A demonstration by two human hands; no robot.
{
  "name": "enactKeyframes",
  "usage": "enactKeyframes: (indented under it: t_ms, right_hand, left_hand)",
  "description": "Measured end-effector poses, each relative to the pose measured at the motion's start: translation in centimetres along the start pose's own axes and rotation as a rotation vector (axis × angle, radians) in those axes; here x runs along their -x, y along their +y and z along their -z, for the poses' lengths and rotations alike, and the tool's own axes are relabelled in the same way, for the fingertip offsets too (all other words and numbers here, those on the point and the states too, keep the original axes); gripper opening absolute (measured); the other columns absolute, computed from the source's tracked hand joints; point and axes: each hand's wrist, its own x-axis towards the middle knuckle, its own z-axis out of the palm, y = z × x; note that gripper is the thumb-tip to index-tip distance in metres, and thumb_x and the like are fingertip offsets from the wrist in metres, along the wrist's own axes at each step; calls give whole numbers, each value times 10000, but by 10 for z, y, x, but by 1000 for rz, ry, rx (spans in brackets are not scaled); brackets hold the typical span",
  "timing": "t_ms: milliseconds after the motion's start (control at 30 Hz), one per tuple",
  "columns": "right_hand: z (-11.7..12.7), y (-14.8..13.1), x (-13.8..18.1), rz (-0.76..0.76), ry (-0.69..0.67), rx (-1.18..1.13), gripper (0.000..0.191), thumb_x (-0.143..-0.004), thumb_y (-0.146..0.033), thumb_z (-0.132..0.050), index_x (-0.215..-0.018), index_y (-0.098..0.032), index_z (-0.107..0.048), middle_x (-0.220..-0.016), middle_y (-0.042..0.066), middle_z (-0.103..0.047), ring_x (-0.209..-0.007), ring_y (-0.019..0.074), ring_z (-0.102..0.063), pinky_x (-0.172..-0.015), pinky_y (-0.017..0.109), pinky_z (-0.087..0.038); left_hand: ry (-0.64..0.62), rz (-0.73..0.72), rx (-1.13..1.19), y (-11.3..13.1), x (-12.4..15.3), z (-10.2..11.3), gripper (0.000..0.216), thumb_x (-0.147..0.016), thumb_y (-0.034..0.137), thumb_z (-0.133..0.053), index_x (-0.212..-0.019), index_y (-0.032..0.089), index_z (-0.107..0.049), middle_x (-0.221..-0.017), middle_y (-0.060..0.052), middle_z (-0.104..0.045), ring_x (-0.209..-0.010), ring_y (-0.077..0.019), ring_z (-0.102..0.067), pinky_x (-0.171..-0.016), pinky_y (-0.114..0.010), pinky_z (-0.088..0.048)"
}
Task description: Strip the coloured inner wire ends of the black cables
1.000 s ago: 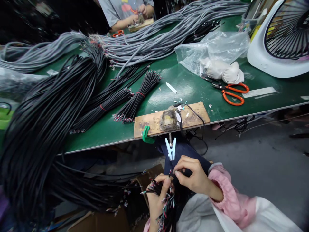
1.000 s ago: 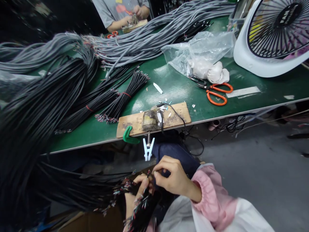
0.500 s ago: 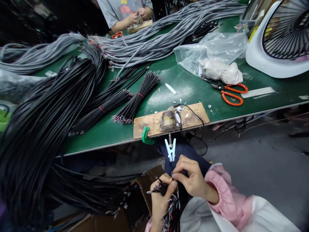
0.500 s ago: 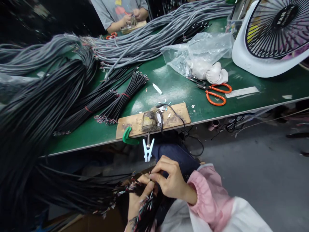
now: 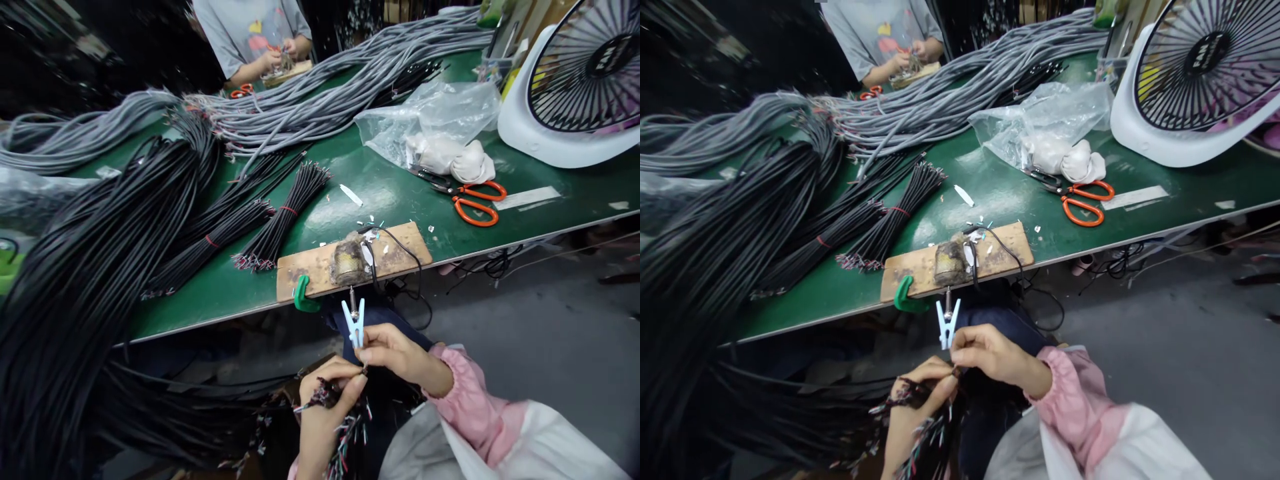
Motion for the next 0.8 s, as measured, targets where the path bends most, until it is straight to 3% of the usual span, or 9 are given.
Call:
enactKeyframes:
  t_ms: [100,200,267,433,533,800]
  right_hand:
    - [-2,-8,-19,76,138,-112,418,-794,-528,-784,-748,-131,-662,-668,-23,-555,-607,90,-455,-604,221,-359]
    - [-7,-13,-32,96,31,-206,583,-839,-691,-648,-857,-112,-710,-741,40,-623,-628,108,-506,-601,232,-395]
    - [-12,-13,-36,87,-13,-243,647,-812,-736,-640,-906,-101,-720,-770,62,-643,-625,112,-526,-587,232,-413]
    - [-17,-10,-39,118,126,-249,552,-769,-644,-756,-747,-96,-701,-652,20,-578,-556,97,-509,-499,199,-383]
    - [-17,-11,-39,103,144,-236,547,-759,-643,-761,-709,-102,-696,-624,8,-564,-527,88,-474,-479,196,-369]
    - [-11,-2,-37,41,55,-267,653,-740,-764,-682,-735,-111,-687,-645,25,-586,-562,108,-492,-507,219,-377]
  left_hand:
    - [90,-34,43,6,-2,0,73,-746,218,-797,-675,208,-812,-599,-26,-682,-518,-149,-597,-505,-223,-454]
    - [165,-69,79,13,-6,1,61,-736,233,-810,-679,211,-811,-575,-12,-660,-492,-139,-579,-491,-220,-453]
    - [134,-97,42,16,-11,3,49,-738,219,-808,-689,217,-817,-589,-19,-684,-505,-150,-611,-500,-221,-479]
    - [85,-112,-74,19,-22,7,53,-737,192,-798,-703,218,-829,-586,-31,-703,-504,-166,-641,-489,-222,-511]
    - [86,-94,-84,19,-23,7,57,-707,198,-813,-651,211,-816,-566,-34,-698,-488,-175,-640,-475,-229,-516]
    - [52,-72,-73,21,-24,6,81,-729,202,-797,-648,203,-805,-576,-40,-708,-506,-180,-647,-495,-230,-518]
